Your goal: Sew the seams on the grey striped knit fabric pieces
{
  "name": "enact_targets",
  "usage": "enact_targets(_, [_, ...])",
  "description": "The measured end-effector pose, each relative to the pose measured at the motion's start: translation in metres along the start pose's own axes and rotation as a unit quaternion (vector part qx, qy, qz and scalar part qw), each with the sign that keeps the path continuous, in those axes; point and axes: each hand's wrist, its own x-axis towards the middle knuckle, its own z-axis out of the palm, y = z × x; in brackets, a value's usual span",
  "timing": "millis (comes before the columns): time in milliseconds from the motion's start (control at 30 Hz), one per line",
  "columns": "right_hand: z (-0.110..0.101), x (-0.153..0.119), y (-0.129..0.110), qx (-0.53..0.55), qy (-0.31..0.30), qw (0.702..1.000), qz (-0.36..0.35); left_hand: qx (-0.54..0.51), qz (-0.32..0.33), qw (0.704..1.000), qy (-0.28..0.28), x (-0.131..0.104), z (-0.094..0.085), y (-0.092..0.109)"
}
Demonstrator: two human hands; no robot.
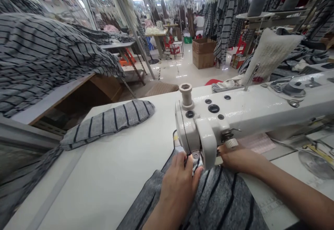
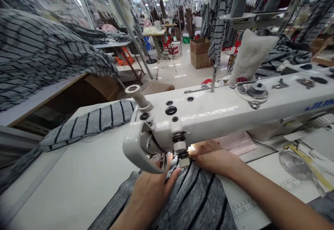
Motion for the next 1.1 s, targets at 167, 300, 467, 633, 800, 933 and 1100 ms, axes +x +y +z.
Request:
enact_targets(167, [0.003, -0.002, -0.001, -0.003, 0.004, 1.000, 0.004, -0.006, -0.011, 1.000, -0.005, 0.001, -0.001, 0.001])
enact_targets(300, [0.012, -0.002, 0.003, 0.011, 0.006, 1.000, -0.011, 0.000, -0.004, 1.000, -0.017, 0.001, 0.000, 0.001])
enact_targets(467, [0.010, 0.000, -0.001, -0.006, -0.029, 0.999, 0.023, 0.020, -0.005, 0.999, -0.036, -0.001, 0.002, 0.001])
enact_targets(633, [0.009, 0.000, -0.005, -0.057, -0.041, 0.997, 0.027, 0.024, -0.022, 0.996, -0.084, -0.004, 0.001, -0.002])
enact_targets(800, [0.019, 0.000, -0.002, -0.066, -0.001, 0.998, 0.023, 0.018, -0.015, 0.995, -0.095, -0.008, 0.006, 0.002])
enact_targets(933, [0.022, -0.004, -0.002, -0.050, 0.025, 0.998, 0.029, 0.026, -0.030, 0.995, -0.088, -0.012, 0.010, 0.004])
enact_targets(1100, [0.023, -0.016, -0.011, 0.018, 0.038, 0.999, -0.021, -0.027, 0.093, 0.986, -0.134, 0.005, -0.005, -0.058])
